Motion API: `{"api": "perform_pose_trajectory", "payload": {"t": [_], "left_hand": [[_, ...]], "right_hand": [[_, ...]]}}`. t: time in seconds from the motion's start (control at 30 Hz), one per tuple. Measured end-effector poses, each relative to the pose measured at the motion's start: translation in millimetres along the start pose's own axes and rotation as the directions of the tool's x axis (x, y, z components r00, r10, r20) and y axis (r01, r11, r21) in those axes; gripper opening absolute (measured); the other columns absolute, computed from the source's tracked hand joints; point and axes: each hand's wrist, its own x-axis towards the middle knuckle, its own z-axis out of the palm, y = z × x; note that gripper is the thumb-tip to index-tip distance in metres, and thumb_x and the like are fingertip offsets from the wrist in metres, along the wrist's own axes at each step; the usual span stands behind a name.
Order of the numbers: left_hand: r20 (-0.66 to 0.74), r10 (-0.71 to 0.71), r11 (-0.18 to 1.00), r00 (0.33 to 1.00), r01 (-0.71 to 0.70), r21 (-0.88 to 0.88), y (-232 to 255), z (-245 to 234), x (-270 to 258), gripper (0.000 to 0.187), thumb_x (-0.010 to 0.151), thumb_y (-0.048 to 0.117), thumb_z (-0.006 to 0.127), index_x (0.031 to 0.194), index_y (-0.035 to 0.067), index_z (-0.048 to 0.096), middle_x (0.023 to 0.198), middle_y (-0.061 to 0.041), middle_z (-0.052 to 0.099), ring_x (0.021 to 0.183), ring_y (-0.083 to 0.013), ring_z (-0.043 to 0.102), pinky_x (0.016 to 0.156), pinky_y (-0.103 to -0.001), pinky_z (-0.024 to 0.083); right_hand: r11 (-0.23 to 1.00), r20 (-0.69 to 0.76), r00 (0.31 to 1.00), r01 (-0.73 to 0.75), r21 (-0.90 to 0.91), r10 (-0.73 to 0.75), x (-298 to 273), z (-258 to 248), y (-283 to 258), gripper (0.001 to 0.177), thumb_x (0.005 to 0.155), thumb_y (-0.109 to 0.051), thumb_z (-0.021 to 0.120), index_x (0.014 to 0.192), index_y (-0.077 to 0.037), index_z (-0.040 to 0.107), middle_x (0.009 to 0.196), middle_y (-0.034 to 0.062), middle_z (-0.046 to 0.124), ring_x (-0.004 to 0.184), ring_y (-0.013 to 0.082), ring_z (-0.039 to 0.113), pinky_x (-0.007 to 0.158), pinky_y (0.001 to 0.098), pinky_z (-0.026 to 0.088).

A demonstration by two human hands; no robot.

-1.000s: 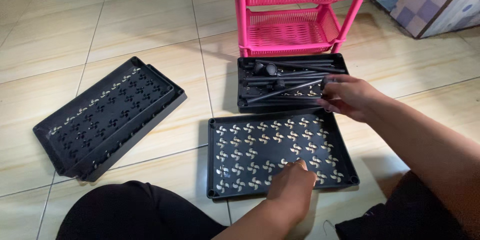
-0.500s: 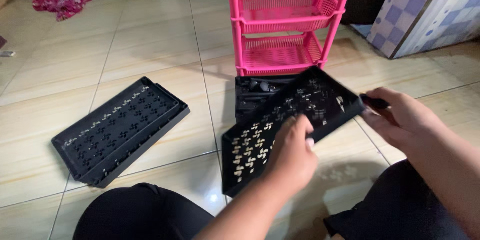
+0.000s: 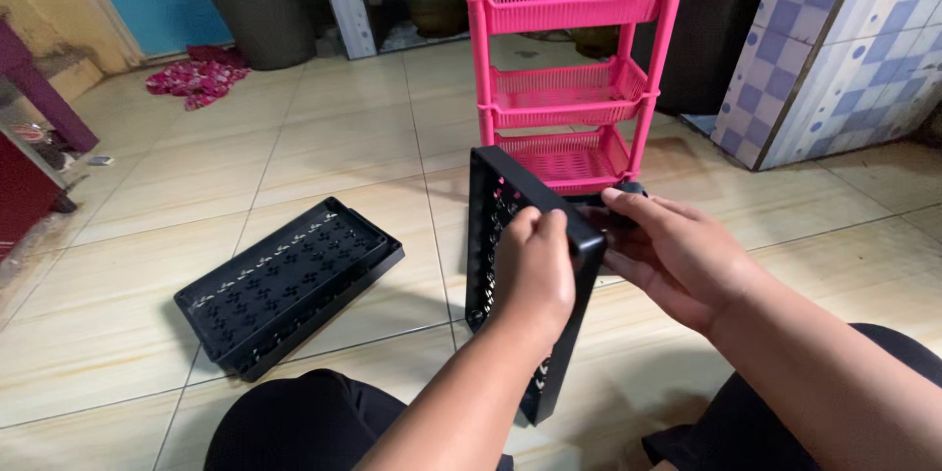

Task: The person assembles a pink plastic three-tier rack by inserting vertical poles into the basket corners and stacking the tiers. They then attach black caster wheels to a black plastic base tray.

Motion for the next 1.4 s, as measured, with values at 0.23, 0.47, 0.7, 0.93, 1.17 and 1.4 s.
{"api": "perform_pose_trajectory", "payload": {"t": [0.23,0.47,0.7,0.93,1.17,1.4], "left_hand": [[-0.059,-0.076,0.985,0.995,0.066,-0.16,-7,-28,-6,0.034,0.092,0.031,0.046,0.082,0.003,0.063,0.076,-0.008,0.064,0.073,-0.0203,0.058,0.071,-0.037,0.047],[-0.068,-0.153,0.935,0.986,0.122,-0.334,-12,-40,-20,0.033,0.088,0.029,0.049,0.077,-0.001,0.057,0.074,-0.006,0.054,0.071,-0.0196,0.048,0.068,-0.039,0.043],[-0.09,-0.113,0.939,0.99,0.077,-0.336,-21,-49,-23,0.032,0.086,0.028,0.048,0.072,-0.001,0.052,0.071,-0.007,0.048,0.069,-0.0203,0.044,0.066,-0.04,0.042],[-0.095,-0.137,0.872,0.986,0.074,-0.484,-31,-51,-22,0.028,0.082,0.027,0.051,0.071,0.002,0.052,0.072,-0.004,0.046,0.07,-0.0197,0.043,0.066,-0.038,0.04],[-0.18,-0.101,0.906,0.978,0.016,-0.423,-39,-50,-14,0.032,0.084,0.028,0.052,0.07,-0.001,0.051,0.071,-0.006,0.046,0.07,-0.0198,0.043,0.066,-0.038,0.04],[-0.226,-0.114,0.933,0.967,0.026,-0.359,-43,-53,-8,0.035,0.085,0.03,0.052,0.074,-0.003,0.051,0.073,-0.007,0.048,0.073,-0.0201,0.043,0.069,-0.038,0.041]], "right_hand": [[0.957,0.2,0.977,0.121,-0.264,-0.068,-39,6,4,0.025,0.097,-0.014,0.072,0.116,0.003,0.071,0.092,0.0063,0.063,0.082,0.0144,0.057,0.075,0.0302,0.05],[0.963,0.222,0.975,0.083,-0.258,-0.024,-73,21,6,0.03,0.086,-0.005,0.069,0.116,0.002,0.069,0.098,0.0131,0.075,0.093,0.0209,0.072,0.088,0.0334,0.06],[0.946,0.256,0.966,0.124,-0.3,-0.045,-85,29,18,0.032,0.086,-0.004,0.071,0.117,0.001,0.07,0.102,0.0136,0.076,0.095,0.0207,0.073,0.09,0.0342,0.06],[0.943,0.28,0.96,0.112,-0.314,-0.021,-90,38,16,0.036,0.084,-0.005,0.072,0.119,0.0,0.071,0.105,0.013,0.078,0.097,0.0192,0.074,0.09,0.0326,0.059],[0.75,0.33,0.94,0.276,-0.601,-0.082,-92,43,7,0.048,0.081,-0.007,0.08,0.129,-0.007,0.071,0.106,0.0123,0.082,0.097,0.0133,0.075,0.085,0.0274,0.06],[0.769,0.49,0.86,0.407,-0.493,-0.141,-79,25,9,0.044,0.086,-0.008,0.081,0.125,0.002,0.064,0.112,0.0109,0.071,0.097,0.0193,0.079,0.083,0.032,0.063]]}}
